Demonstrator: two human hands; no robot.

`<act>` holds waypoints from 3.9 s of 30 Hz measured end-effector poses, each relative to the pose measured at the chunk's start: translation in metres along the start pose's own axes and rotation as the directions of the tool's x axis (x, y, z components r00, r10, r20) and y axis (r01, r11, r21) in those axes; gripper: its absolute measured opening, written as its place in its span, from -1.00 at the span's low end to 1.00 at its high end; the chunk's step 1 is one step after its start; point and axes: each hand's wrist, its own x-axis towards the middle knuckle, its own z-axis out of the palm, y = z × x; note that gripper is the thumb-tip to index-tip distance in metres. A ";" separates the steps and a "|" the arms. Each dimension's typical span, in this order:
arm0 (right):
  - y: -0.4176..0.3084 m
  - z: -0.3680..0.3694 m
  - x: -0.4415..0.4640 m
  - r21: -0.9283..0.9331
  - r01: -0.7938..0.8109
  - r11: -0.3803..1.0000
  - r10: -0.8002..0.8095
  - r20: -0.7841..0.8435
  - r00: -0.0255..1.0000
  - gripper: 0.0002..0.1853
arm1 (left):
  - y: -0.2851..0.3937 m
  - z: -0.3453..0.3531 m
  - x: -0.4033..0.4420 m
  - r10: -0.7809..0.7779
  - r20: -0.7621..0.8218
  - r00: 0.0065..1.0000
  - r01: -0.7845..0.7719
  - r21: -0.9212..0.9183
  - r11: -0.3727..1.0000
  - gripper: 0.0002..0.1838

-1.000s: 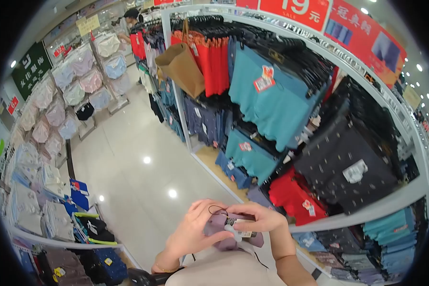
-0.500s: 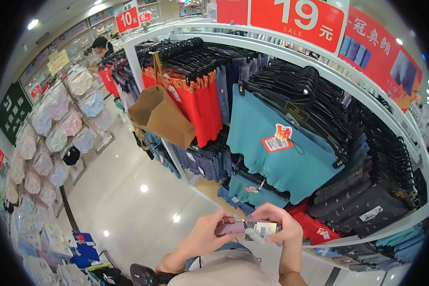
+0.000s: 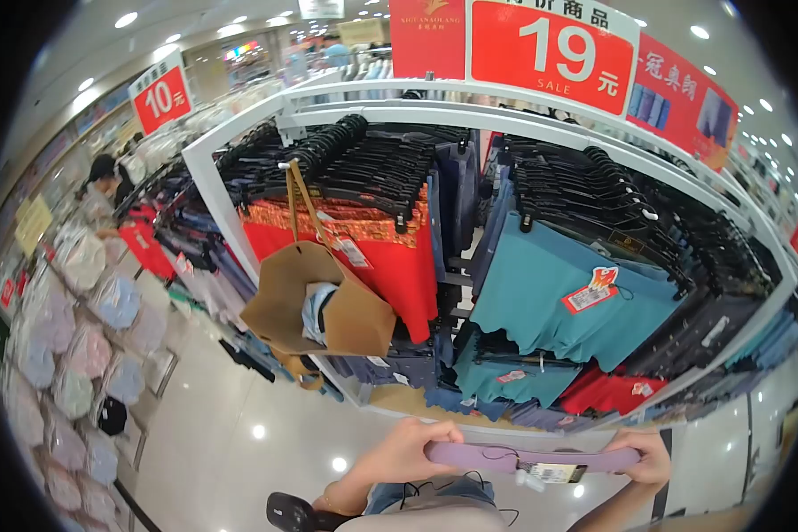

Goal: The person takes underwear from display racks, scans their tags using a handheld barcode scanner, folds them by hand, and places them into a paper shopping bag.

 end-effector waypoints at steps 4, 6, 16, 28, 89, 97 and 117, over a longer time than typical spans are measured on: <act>-0.035 0.036 -0.009 0.141 -0.063 0.988 0.103 -0.296 0.950 -0.81 | -0.008 -0.055 -0.028 0.102 0.118 0.988 -0.079 -0.189 0.979 -0.77; -0.042 0.058 0.001 0.257 0.076 0.963 0.062 -0.491 0.869 -0.92 | -0.009 -0.078 -0.040 0.162 0.219 0.962 -0.112 -0.226 0.968 -0.75; -0.108 0.136 -0.005 0.332 0.728 0.600 -0.457 -0.604 0.653 -0.60 | -0.007 -0.112 -0.106 0.326 -0.084 0.941 -0.328 -0.449 0.831 -0.69; -0.070 0.131 -0.135 0.060 0.277 0.959 -0.108 -0.825 0.554 -0.49 | 0.024 -0.078 -0.215 0.283 -0.089 0.955 -0.296 -0.207 0.932 -0.75; -0.244 0.545 -0.234 -0.023 -0.236 0.971 0.183 0.707 0.683 -0.44 | 0.098 -0.005 -0.586 -0.015 -0.072 0.997 -0.037 -0.660 0.750 -0.67; -0.266 0.531 -0.243 -0.395 0.109 0.912 0.259 0.762 0.594 -0.36 | 0.105 0.001 -0.606 0.074 -0.043 0.996 -0.086 -0.420 0.903 -0.68; -0.367 0.492 -0.233 0.624 -0.182 0.760 0.023 0.254 0.967 -0.32 | 0.116 0.024 -0.613 0.212 -0.097 0.972 -0.221 -0.090 0.971 -0.63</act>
